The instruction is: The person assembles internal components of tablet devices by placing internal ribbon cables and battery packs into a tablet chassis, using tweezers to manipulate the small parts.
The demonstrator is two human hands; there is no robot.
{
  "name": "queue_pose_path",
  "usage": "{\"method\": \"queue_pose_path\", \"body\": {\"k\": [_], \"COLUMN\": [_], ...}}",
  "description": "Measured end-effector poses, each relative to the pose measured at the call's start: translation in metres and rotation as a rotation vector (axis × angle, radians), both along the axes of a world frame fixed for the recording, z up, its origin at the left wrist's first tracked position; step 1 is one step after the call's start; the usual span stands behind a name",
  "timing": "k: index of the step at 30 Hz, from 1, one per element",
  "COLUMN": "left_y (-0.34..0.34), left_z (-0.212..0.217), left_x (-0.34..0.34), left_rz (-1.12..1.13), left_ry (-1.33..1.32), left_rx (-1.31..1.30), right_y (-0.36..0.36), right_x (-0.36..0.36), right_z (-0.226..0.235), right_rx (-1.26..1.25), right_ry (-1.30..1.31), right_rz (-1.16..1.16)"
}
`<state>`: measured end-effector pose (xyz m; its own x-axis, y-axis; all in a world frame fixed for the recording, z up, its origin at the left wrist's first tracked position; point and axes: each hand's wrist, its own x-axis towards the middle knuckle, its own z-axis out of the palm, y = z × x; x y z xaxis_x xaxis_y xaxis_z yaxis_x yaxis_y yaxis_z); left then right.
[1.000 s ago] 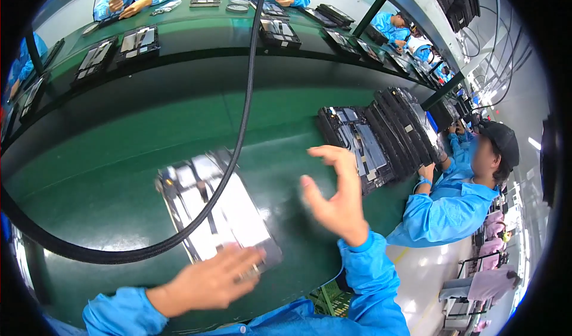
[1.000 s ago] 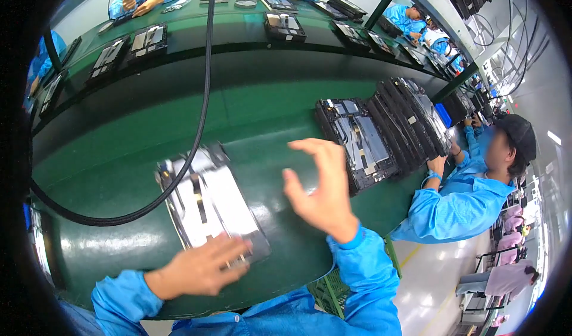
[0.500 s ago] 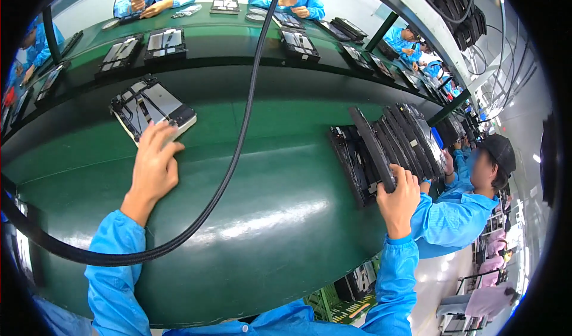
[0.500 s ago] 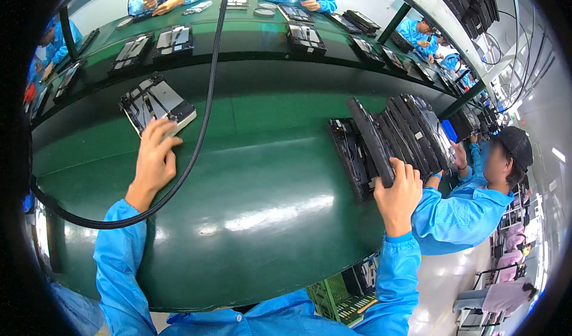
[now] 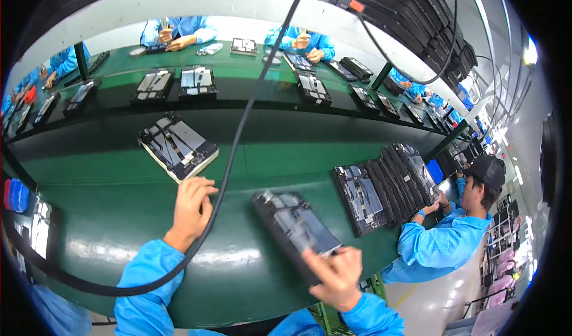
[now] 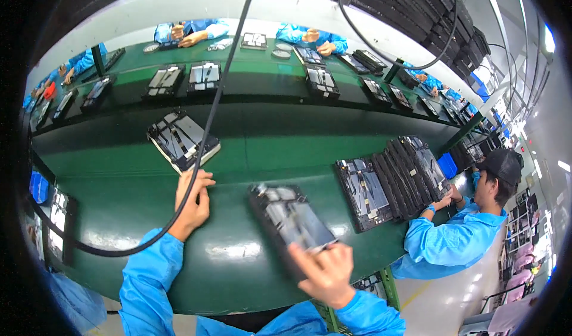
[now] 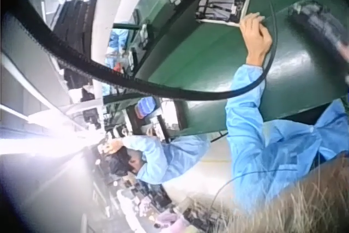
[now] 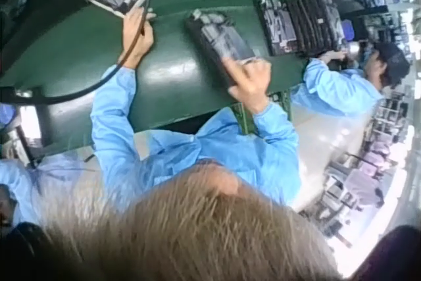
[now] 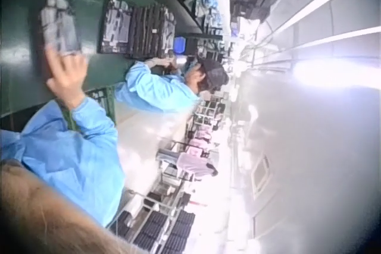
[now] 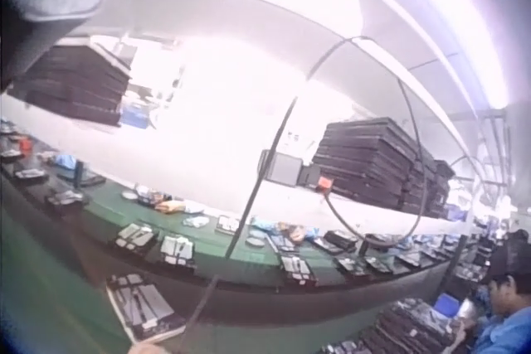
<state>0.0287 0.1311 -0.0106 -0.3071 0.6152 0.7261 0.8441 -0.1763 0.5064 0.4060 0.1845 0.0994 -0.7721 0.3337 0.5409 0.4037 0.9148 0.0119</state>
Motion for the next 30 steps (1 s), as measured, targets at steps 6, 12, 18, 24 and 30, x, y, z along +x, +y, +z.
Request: {"method": "queue_pose_path", "body": {"k": [6,12,18,24,30], "left_y": [-0.007,-0.001,-0.004,-0.01,-0.038], "left_z": [0.006,-0.005,-0.01,-0.012,-0.006], "left_x": [0.019,0.017,0.025,0.028,0.032], "left_rz": [-0.128,-0.264,-0.297,-0.319,-0.276], "left_ry": [-0.07,-0.036,-0.023,-0.03,-0.028], "left_rx": [-0.021,-0.232,-0.227,-0.239,-0.374], "right_y": [-0.092,-0.126,-0.137,-0.114,-0.036], "right_x": [-0.048,-0.063,-0.068,-0.048,-0.053], "right_z": [-0.054,-0.084,-0.072,-0.053,-0.004], "right_rx": [-0.279,-0.342,-0.398,-0.693,-0.631], "right_ry": [0.003,0.028,-0.034,-0.119,0.047], "right_rz": [0.055,-0.016,-0.054,0.103,0.286]}}
